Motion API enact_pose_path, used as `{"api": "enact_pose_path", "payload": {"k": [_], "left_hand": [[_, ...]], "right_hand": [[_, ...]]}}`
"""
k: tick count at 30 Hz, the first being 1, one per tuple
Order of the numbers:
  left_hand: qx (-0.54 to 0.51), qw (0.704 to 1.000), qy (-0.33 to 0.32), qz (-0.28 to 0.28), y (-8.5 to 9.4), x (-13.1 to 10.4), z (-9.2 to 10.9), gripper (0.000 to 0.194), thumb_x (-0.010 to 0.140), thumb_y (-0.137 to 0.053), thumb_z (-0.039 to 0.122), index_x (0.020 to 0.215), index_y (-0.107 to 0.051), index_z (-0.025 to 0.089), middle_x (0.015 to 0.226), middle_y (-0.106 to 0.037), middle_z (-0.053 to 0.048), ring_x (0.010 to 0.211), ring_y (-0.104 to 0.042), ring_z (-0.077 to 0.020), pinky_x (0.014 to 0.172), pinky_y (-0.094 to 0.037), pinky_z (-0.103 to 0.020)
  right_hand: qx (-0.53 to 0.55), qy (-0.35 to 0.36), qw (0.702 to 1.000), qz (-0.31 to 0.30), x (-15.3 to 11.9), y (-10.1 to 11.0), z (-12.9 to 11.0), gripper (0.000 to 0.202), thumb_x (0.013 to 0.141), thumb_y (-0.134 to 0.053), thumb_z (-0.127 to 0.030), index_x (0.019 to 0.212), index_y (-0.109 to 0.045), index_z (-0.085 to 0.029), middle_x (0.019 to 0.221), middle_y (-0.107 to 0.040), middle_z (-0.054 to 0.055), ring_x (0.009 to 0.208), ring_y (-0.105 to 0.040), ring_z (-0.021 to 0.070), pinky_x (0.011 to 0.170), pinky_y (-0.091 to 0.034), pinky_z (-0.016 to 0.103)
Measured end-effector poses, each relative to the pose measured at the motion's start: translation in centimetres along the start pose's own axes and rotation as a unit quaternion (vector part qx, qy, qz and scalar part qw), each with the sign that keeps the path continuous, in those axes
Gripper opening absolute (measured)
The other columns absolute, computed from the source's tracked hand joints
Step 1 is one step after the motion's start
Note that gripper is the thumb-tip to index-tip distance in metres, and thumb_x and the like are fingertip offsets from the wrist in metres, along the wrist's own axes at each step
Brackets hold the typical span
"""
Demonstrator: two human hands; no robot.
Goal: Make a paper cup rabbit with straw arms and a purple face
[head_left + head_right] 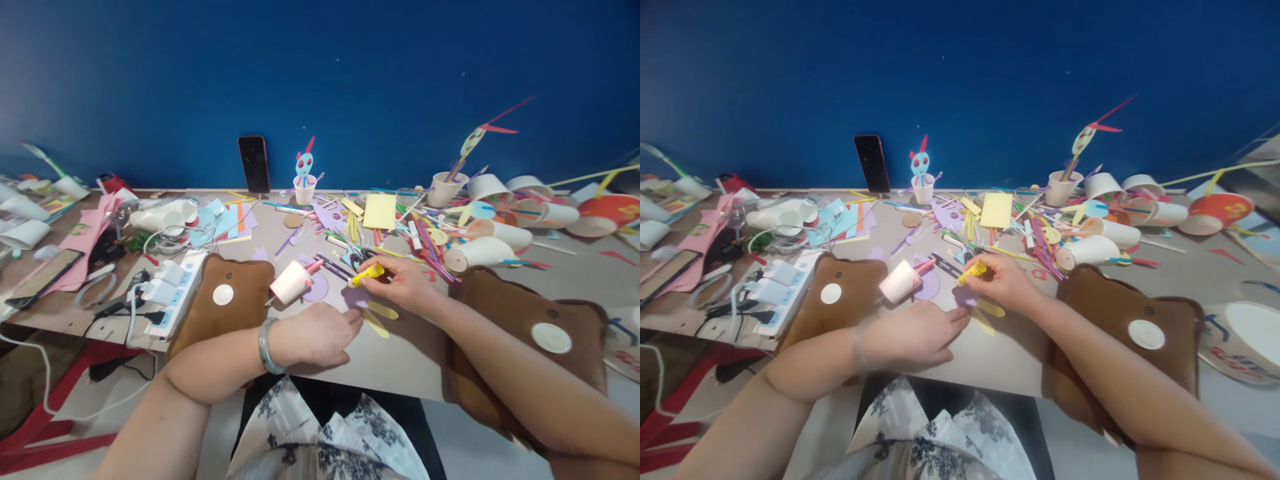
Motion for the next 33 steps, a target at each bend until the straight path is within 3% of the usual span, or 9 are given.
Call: {"api": "enact_pose_path", "payload": {"k": [7, 18, 26, 33], "left_hand": [[-0.005, 1.000, 0.009, -0.008, 0.2, -0.1, -0.1, 0.042, 0.093, -0.058, 0.033, 0.127, -0.055, 0.009, 0.142, -0.057, -0.021, 0.086, -0.072, -0.0248, 0.068, -0.053, -0.037], [-0.023, 0.999, -0.022, -0.001, -0.6, 0.5, -0.8, 0.044, 0.091, -0.059, 0.040, 0.122, -0.057, 0.009, 0.124, -0.066, -0.017, 0.091, -0.070, -0.0266, 0.073, -0.052, -0.037], [-0.030, 0.999, -0.016, -0.016, -0.5, 0.5, -0.8, 0.047, 0.090, -0.060, 0.045, 0.121, -0.058, 0.009, 0.119, -0.068, -0.017, 0.088, -0.070, -0.0268, 0.071, -0.050, -0.037], [-0.033, 0.999, -0.007, 0.017, -0.8, 0.7, -0.7, 0.053, 0.088, -0.064, 0.048, 0.123, -0.058, 0.009, 0.127, -0.065, -0.019, 0.104, -0.066, -0.0311, 0.087, -0.051, -0.040]], "right_hand": [[-0.102, 0.096, 0.986, -0.095, -0.7, -1.9, -0.5, 0.020, 0.092, -0.055, -0.041, 0.092, -0.063, -0.023, 0.065, -0.067, 0.000, 0.056, -0.057, 0.0164, 0.059, -0.038, 0.028], [-0.150, 0.145, 0.975, -0.080, -0.5, -3.7, 0.0, 0.021, 0.095, -0.054, -0.040, 0.092, -0.063, -0.022, 0.076, -0.070, 0.005, 0.068, -0.061, 0.0191, 0.062, -0.039, 0.028], [-0.113, 0.119, 0.985, -0.054, 0.0, -3.1, 1.3, 0.023, 0.092, -0.055, -0.045, 0.090, -0.062, -0.023, 0.068, -0.067, 0.002, 0.057, -0.058, 0.0171, 0.058, -0.039, 0.027], [-0.131, 0.150, 0.976, -0.087, -0.6, -3.7, 0.5, 0.022, 0.094, -0.055, -0.043, 0.092, -0.064, -0.023, 0.075, -0.071, 0.006, 0.068, -0.065, 0.0209, 0.065, -0.043, 0.029]]}}
Point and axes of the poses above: each hand's wrist, its own x-axis towards the middle knuckle, its own y-axis out of the back of the hand, z = x × y, the point moved 7 cm from there along x, towards the middle knuckle
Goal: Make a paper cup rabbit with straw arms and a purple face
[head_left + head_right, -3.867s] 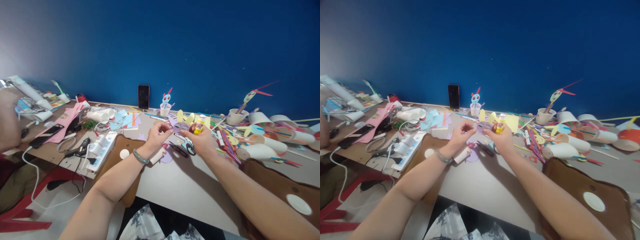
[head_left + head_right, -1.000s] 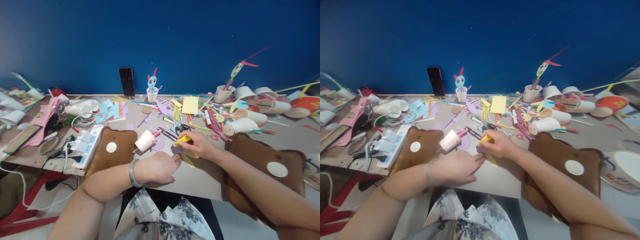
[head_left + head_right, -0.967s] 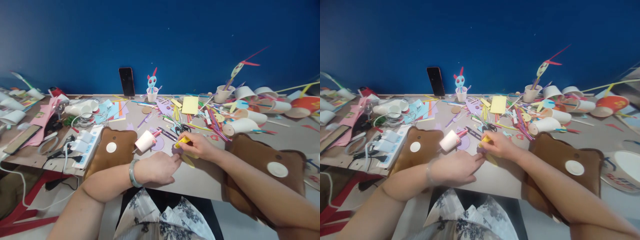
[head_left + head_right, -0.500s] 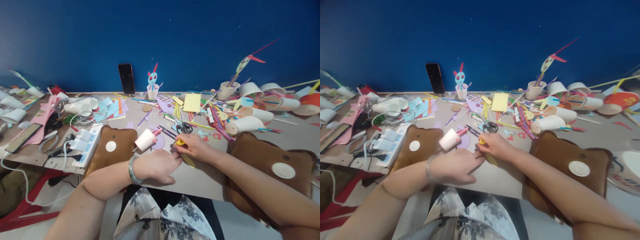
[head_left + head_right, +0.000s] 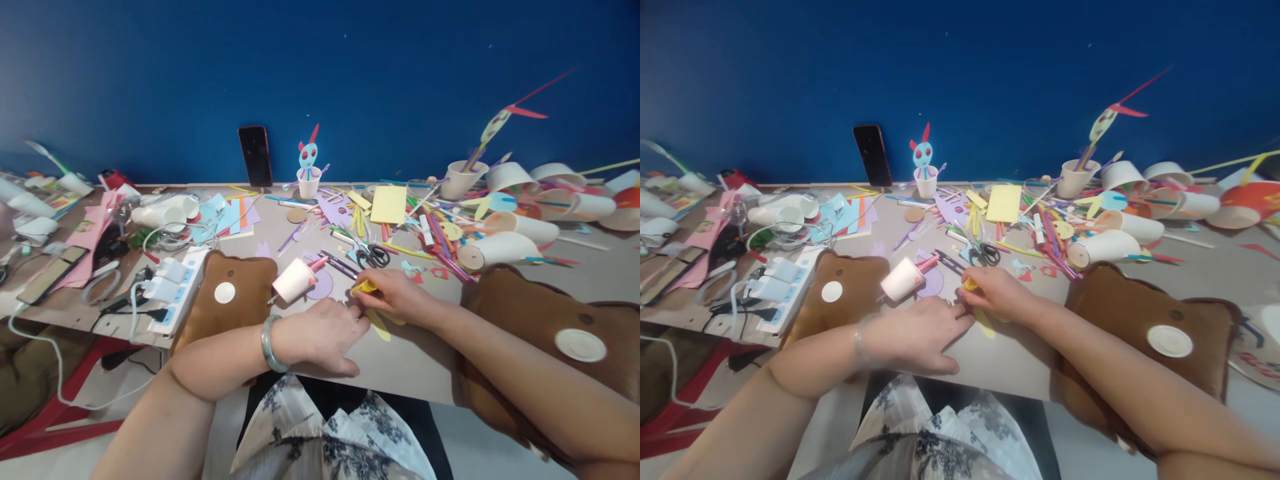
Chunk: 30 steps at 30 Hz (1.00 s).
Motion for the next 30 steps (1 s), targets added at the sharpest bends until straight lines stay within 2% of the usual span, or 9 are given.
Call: {"api": "enact_pose_path", "payload": {"k": [3, 6, 9, 14, 16, 19, 22, 26, 30], "left_hand": [[0.015, 0.999, -0.015, 0.024, -0.3, 0.2, 0.2, 0.057, 0.087, -0.066, 0.051, 0.122, -0.060, 0.007, 0.126, -0.064, -0.022, 0.113, -0.062, -0.0328, 0.100, -0.047, -0.043], [0.029, 0.998, -0.033, 0.040, -0.5, 0.3, 0.3, 0.055, 0.087, -0.066, 0.051, 0.117, -0.062, 0.005, 0.122, -0.066, -0.022, 0.119, -0.058, -0.0343, 0.105, -0.044, -0.043], [0.029, 0.997, -0.038, 0.053, -0.2, 0.3, 0.4, 0.054, 0.086, -0.067, 0.051, 0.115, -0.063, 0.005, 0.122, -0.065, -0.023, 0.123, -0.056, -0.0347, 0.108, -0.042, -0.042], [0.025, 0.998, -0.044, 0.047, 0.1, 0.3, 0.5, 0.051, 0.086, -0.067, 0.048, 0.114, -0.064, 0.005, 0.125, -0.064, -0.024, 0.119, -0.058, -0.0336, 0.105, -0.045, -0.041], [0.023, 0.998, -0.042, 0.045, 0.1, 0.4, 0.5, 0.052, 0.086, -0.067, 0.048, 0.115, -0.063, 0.005, 0.122, -0.066, -0.024, 0.116, -0.060, -0.0332, 0.103, -0.046, -0.041], [0.024, 0.998, -0.039, 0.032, -0.1, 0.5, 0.3, 0.054, 0.087, -0.066, 0.049, 0.118, -0.063, 0.004, 0.118, -0.068, -0.023, 0.112, -0.061, -0.0325, 0.100, -0.047, -0.040], [0.026, 0.998, -0.039, 0.029, -0.2, 0.6, 0.2, 0.055, 0.087, -0.066, 0.049, 0.118, -0.063, 0.004, 0.120, -0.067, -0.023, 0.112, -0.061, -0.0326, 0.099, -0.047, -0.040], [0.016, 0.998, -0.045, 0.041, -0.2, 0.7, 0.2, 0.051, 0.086, -0.068, 0.049, 0.114, -0.064, 0.006, 0.116, -0.068, -0.021, 0.110, -0.061, -0.0318, 0.099, -0.048, -0.040], [0.019, 0.998, -0.042, 0.030, -0.2, 0.6, 0.2, 0.053, 0.087, -0.068, 0.049, 0.115, -0.064, 0.005, 0.119, -0.068, -0.022, 0.112, -0.061, -0.0319, 0.101, -0.047, -0.040]], "right_hand": [[-0.001, -0.016, 1.000, 0.006, 0.1, -0.3, 0.9, 0.022, 0.093, -0.055, -0.044, 0.092, -0.064, -0.024, 0.068, -0.067, 0.004, 0.062, -0.062, 0.0197, 0.061, -0.041, 0.028], [0.007, -0.036, 0.999, 0.022, 0.2, 0.0, 1.5, 0.023, 0.092, -0.055, -0.046, 0.090, -0.062, -0.024, 0.063, -0.064, 0.002, 0.057, -0.059, 0.0184, 0.058, -0.039, 0.028], [0.020, -0.047, 0.998, 0.028, 0.2, 0.8, 1.5, 0.023, 0.091, -0.056, -0.046, 0.088, -0.060, -0.024, 0.066, -0.066, 0.002, 0.058, -0.059, 0.0179, 0.059, -0.039, 0.028], [0.059, -0.075, 0.994, 0.056, -0.2, 2.2, 1.2, 0.023, 0.092, -0.055, -0.046, 0.091, -0.061, -0.023, 0.073, -0.070, 0.002, 0.062, -0.061, 0.0173, 0.060, -0.043, 0.028], [0.064, -0.065, 0.994, 0.052, -0.4, 1.9, 1.0, 0.024, 0.093, -0.055, -0.046, 0.092, -0.062, -0.023, 0.072, -0.070, 0.002, 0.062, -0.062, 0.0172, 0.059, -0.044, 0.028], [0.038, -0.014, 0.999, 0.026, -0.5, 0.7, 0.4, 0.022, 0.093, -0.056, -0.044, 0.091, -0.064, -0.023, 0.076, -0.072, 0.005, 0.067, -0.065, 0.0188, 0.063, -0.046, 0.029], [-0.001, 0.019, 0.999, 0.031, -0.5, 0.2, 0.3, 0.021, 0.094, -0.056, -0.041, 0.089, -0.063, -0.023, 0.079, -0.073, 0.007, 0.071, -0.067, 0.0201, 0.067, -0.047, 0.030], [-0.019, 0.017, 0.999, 0.043, -0.5, 0.7, 0.6, 0.020, 0.095, -0.055, -0.040, 0.088, -0.062, -0.023, 0.077, -0.072, 0.007, 0.069, -0.066, 0.0207, 0.065, -0.047, 0.031], [-0.002, 0.001, 0.999, 0.045, -0.6, 1.0, 0.4, 0.020, 0.094, -0.054, -0.041, 0.092, -0.064, -0.024, 0.080, -0.073, 0.007, 0.073, -0.068, 0.0220, 0.067, -0.048, 0.032]]}}
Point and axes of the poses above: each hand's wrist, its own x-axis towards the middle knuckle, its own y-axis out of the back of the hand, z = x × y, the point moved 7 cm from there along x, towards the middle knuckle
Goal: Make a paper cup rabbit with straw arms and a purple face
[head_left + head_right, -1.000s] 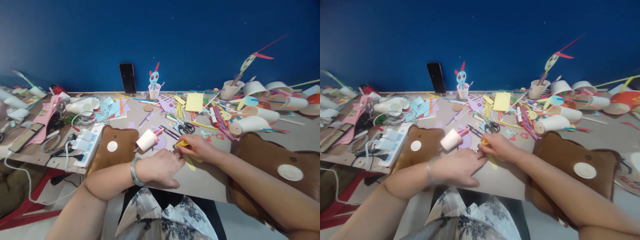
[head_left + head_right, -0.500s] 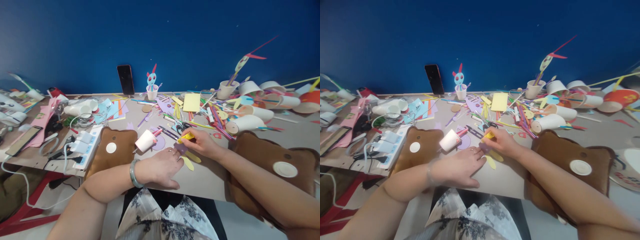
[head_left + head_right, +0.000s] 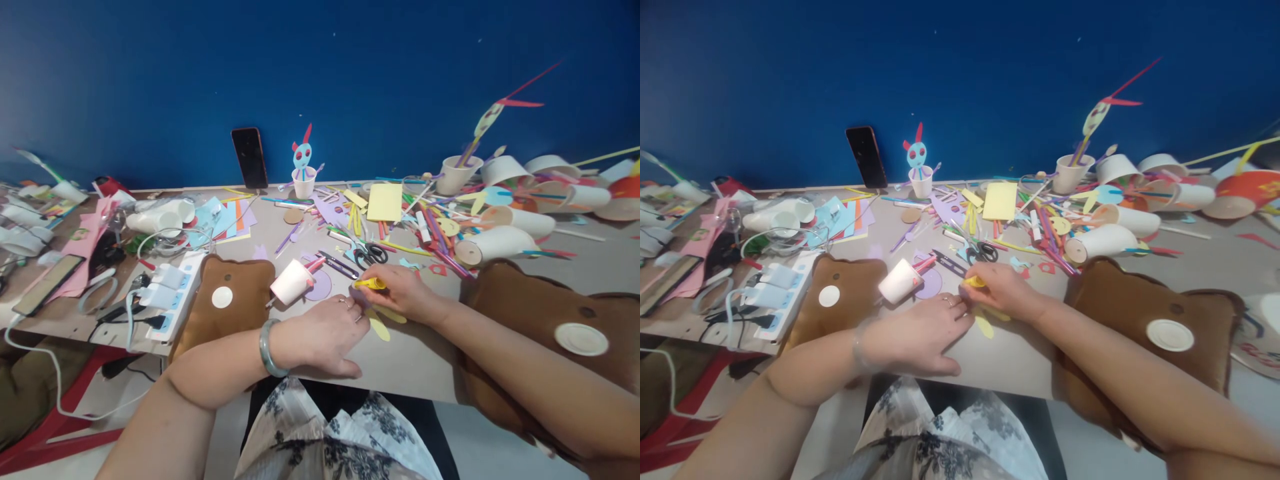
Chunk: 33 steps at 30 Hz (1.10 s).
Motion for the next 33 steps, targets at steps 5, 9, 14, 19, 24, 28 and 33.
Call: {"api": "enact_pose_path", "payload": {"k": [5, 9, 14, 19, 24, 28, 33], "left_hand": [[-0.005, 1.000, -0.001, 0.009, 0.2, 0.0, 0.0, 0.053, 0.086, -0.068, 0.048, 0.116, -0.063, 0.004, 0.117, -0.068, -0.022, 0.110, -0.061, -0.0318, 0.099, -0.048, -0.040], [-0.011, 1.000, -0.006, 0.011, 0.0, 0.0, -0.1, 0.050, 0.087, -0.068, 0.049, 0.114, -0.064, 0.007, 0.118, -0.068, -0.021, 0.112, -0.061, -0.0322, 0.100, -0.047, -0.041], [-0.007, 1.000, -0.005, 0.007, 0.0, 0.0, -0.2, 0.054, 0.087, -0.066, 0.049, 0.119, -0.062, 0.005, 0.123, -0.066, -0.024, 0.114, -0.060, -0.0337, 0.101, -0.047, -0.042], [-0.009, 1.000, -0.008, 0.005, 0.1, 0.0, -0.1, 0.054, 0.088, -0.066, 0.047, 0.121, -0.061, 0.005, 0.121, -0.067, -0.023, 0.111, -0.061, -0.0329, 0.101, -0.046, -0.042], [-0.009, 1.000, -0.004, 0.002, 0.1, 0.0, -0.1, 0.055, 0.087, -0.067, 0.046, 0.121, -0.061, 0.004, 0.121, -0.067, -0.023, 0.112, -0.061, -0.0329, 0.102, -0.046, -0.042], [-0.009, 1.000, -0.003, -0.003, 0.0, 0.0, -0.1, 0.051, 0.087, -0.066, 0.047, 0.118, -0.062, 0.006, 0.120, -0.067, -0.022, 0.113, -0.061, -0.0330, 0.100, -0.046, -0.042], [-0.007, 1.000, -0.006, 0.011, -0.1, 0.0, -0.2, 0.051, 0.087, -0.067, 0.047, 0.118, -0.062, 0.006, 0.123, -0.066, -0.023, 0.113, -0.061, -0.0333, 0.100, -0.047, -0.043]], "right_hand": [[-0.001, 0.024, 0.999, -0.020, 0.0, -0.6, -0.2, 0.019, 0.096, -0.054, -0.038, 0.091, -0.064, -0.023, 0.082, -0.073, 0.007, 0.074, -0.068, 0.0206, 0.069, -0.049, 0.031], [-0.031, 0.035, 0.999, 0.024, -0.1, 0.3, 0.3, 0.020, 0.097, -0.053, -0.038, 0.092, -0.064, -0.023, 0.079, -0.071, 0.006, 0.071, -0.067, 0.0199, 0.064, -0.047, 0.030], [-0.019, 0.044, 0.995, 0.083, -0.6, 1.8, -0.1, 0.023, 0.098, -0.054, -0.043, 0.097, -0.064, -0.022, 0.079, -0.071, 0.005, 0.068, -0.067, 0.0196, 0.063, -0.047, 0.030], [-0.006, 0.069, 0.997, 0.036, -0.6, 0.7, -1.0, 0.021, 0.100, -0.052, -0.039, 0.097, -0.065, -0.023, 0.082, -0.073, 0.006, 0.073, -0.068, 0.0196, 0.065, -0.048, 0.030], [-0.066, 0.130, 0.989, 0.020, -0.6, -0.4, -1.5, 0.019, 0.100, -0.055, -0.031, 0.088, -0.065, -0.021, 0.075, -0.069, 0.005, 0.071, -0.064, 0.0191, 0.067, -0.047, 0.031], [-0.125, 0.158, 0.979, 0.041, -0.6, 0.2, -1.3, 0.022, 0.101, -0.053, -0.028, 0.082, -0.062, -0.020, 0.075, -0.068, 0.006, 0.071, -0.062, 0.0190, 0.066, -0.046, 0.031], [-0.062, 0.118, 0.982, 0.134, -0.9, 2.0, -0.5, 0.008, 0.098, -0.058, -0.029, 0.096, -0.061, -0.022, 0.079, -0.068, 0.005, 0.069, -0.064, 0.0197, 0.062, -0.049, 0.031]]}}
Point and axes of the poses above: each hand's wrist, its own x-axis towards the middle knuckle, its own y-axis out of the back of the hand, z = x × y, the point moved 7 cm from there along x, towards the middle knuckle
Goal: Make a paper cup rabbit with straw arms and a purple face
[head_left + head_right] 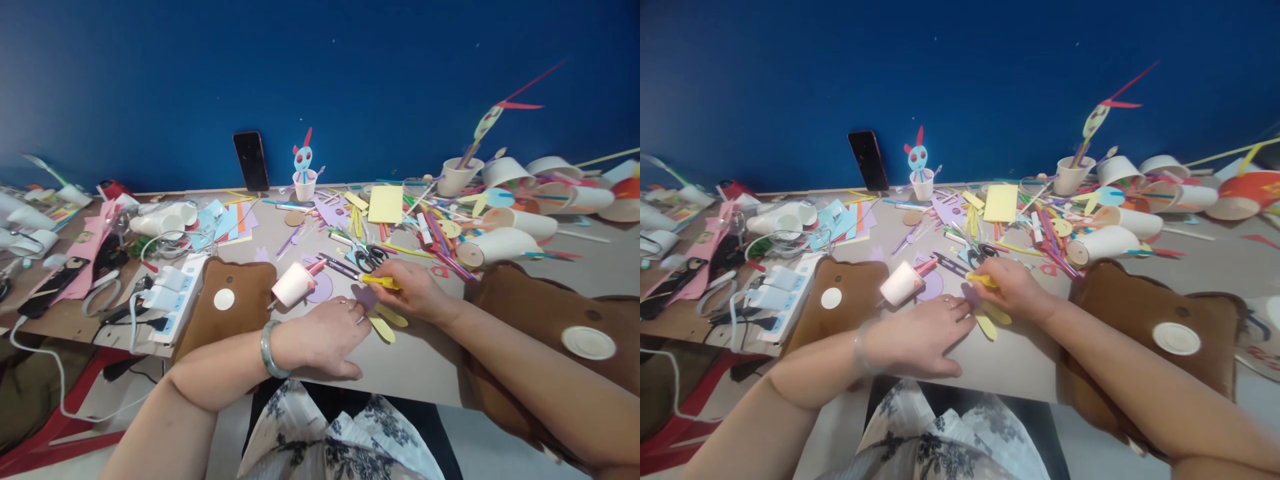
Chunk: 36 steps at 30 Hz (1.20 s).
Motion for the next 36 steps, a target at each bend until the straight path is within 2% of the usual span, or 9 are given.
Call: {"api": "enact_pose_path", "payload": {"k": [2, 5, 7, 10, 16, 22, 26, 31, 36], "left_hand": [[-0.002, 1.000, -0.002, 0.000, -0.1, 0.0, 0.0, 0.053, 0.087, -0.066, 0.047, 0.120, -0.061, 0.006, 0.124, -0.066, -0.023, 0.115, -0.060, -0.0337, 0.100, -0.046, -0.043], [-0.010, 1.000, -0.005, 0.001, 0.0, 0.0, 0.0, 0.056, 0.087, -0.067, 0.047, 0.124, -0.060, 0.005, 0.125, -0.066, -0.023, 0.116, -0.060, -0.0336, 0.102, -0.046, -0.042], [-0.010, 1.000, -0.003, -0.001, 0.0, 0.1, 0.0, 0.057, 0.087, -0.067, 0.047, 0.125, -0.060, 0.005, 0.124, -0.067, -0.022, 0.114, -0.061, -0.0330, 0.102, -0.046, -0.042], [0.002, 1.000, 0.002, -0.013, 0.1, 0.1, 0.0, 0.055, 0.088, -0.066, 0.048, 0.122, -0.062, 0.005, 0.123, -0.067, -0.022, 0.113, -0.061, -0.0328, 0.102, -0.046, -0.042], [0.010, 1.000, -0.001, -0.021, 0.0, 0.1, 0.1, 0.056, 0.088, -0.065, 0.049, 0.123, -0.061, 0.005, 0.125, -0.066, -0.022, 0.116, -0.060, -0.0339, 0.103, -0.045, -0.042], [-0.002, 1.000, 0.000, -0.018, -0.1, 0.1, 0.0, 0.059, 0.088, -0.066, 0.049, 0.127, -0.059, 0.004, 0.126, -0.066, -0.022, 0.116, -0.061, -0.0332, 0.104, -0.045, -0.042], [-0.001, 1.000, -0.002, -0.015, -0.2, 0.1, 0.0, 0.058, 0.087, -0.067, 0.048, 0.124, -0.060, 0.004, 0.127, -0.065, -0.024, 0.117, -0.060, -0.0336, 0.105, -0.045, -0.043], [-0.014, 1.000, -0.006, 0.004, -0.2, 0.1, -0.1, 0.056, 0.086, -0.068, 0.048, 0.123, -0.061, 0.007, 0.125, -0.066, -0.023, 0.117, -0.060, -0.0345, 0.102, -0.046, -0.044], [-0.004, 1.000, -0.002, -0.015, -0.3, 0.1, -0.1, 0.057, 0.088, -0.065, 0.048, 0.124, -0.060, 0.005, 0.125, -0.065, -0.023, 0.115, -0.061, -0.0332, 0.102, -0.046, -0.042]], "right_hand": [[0.019, 0.001, 1.000, 0.001, -0.1, -0.2, -0.4, 0.011, 0.098, -0.059, -0.032, 0.099, -0.061, -0.022, 0.081, -0.069, 0.005, 0.070, -0.064, 0.0193, 0.063, -0.049, 0.031], [0.026, 0.057, 0.996, -0.062, -0.1, -1.4, -1.8, 0.013, 0.100, -0.056, -0.030, 0.094, -0.062, -0.020, 0.078, -0.068, 0.004, 0.071, -0.063, 0.0181, 0.066, -0.048, 0.029], [-0.006, 0.088, 0.992, -0.092, 0.1, -1.8, -2.4, 0.016, 0.100, -0.054, -0.026, 0.088, -0.063, -0.020, 0.075, -0.066, 0.004, 0.070, -0.061, 0.0180, 0.065, -0.046, 0.029], [-0.068, 0.105, 0.987, -0.099, 0.4, -1.5, -2.3, 0.021, 0.099, -0.053, -0.023, 0.080, -0.061, -0.020, 0.074, -0.065, 0.005, 0.069, -0.058, 0.0187, 0.064, -0.044, 0.030], [-0.012, 0.069, 0.996, -0.051, 0.3, -0.7, -1.9, 0.013, 0.099, -0.055, -0.025, 0.089, -0.062, -0.021, 0.075, -0.065, 0.005, 0.070, -0.059, 0.0188, 0.065, -0.045, 0.030], [-0.023, 0.075, 0.990, -0.119, 0.0, -2.1, -2.1, 0.022, 0.100, -0.052, -0.027, 0.082, -0.062, -0.020, 0.073, -0.064, 0.005, 0.068, -0.057, 0.0182, 0.064, -0.043, 0.030], [-0.046, 0.062, 0.989, -0.126, 0.3, -1.5, -1.6, 0.020, 0.098, -0.052, -0.023, 0.080, -0.061, -0.021, 0.074, -0.065, 0.006, 0.071, -0.058, 0.0197, 0.065, -0.043, 0.031], [0.023, 0.030, 0.995, -0.089, 0.3, -1.2, -1.7, 0.018, 0.101, -0.052, -0.031, 0.088, -0.062, -0.023, 0.077, -0.066, 0.005, 0.072, -0.061, 0.0197, 0.066, -0.046, 0.032], [-0.017, 0.050, 0.989, -0.136, 0.1, -2.3, -1.5, 0.023, 0.100, -0.050, -0.027, 0.082, -0.061, -0.022, 0.074, -0.064, 0.005, 0.071, -0.058, 0.0192, 0.065, -0.044, 0.031]]}}
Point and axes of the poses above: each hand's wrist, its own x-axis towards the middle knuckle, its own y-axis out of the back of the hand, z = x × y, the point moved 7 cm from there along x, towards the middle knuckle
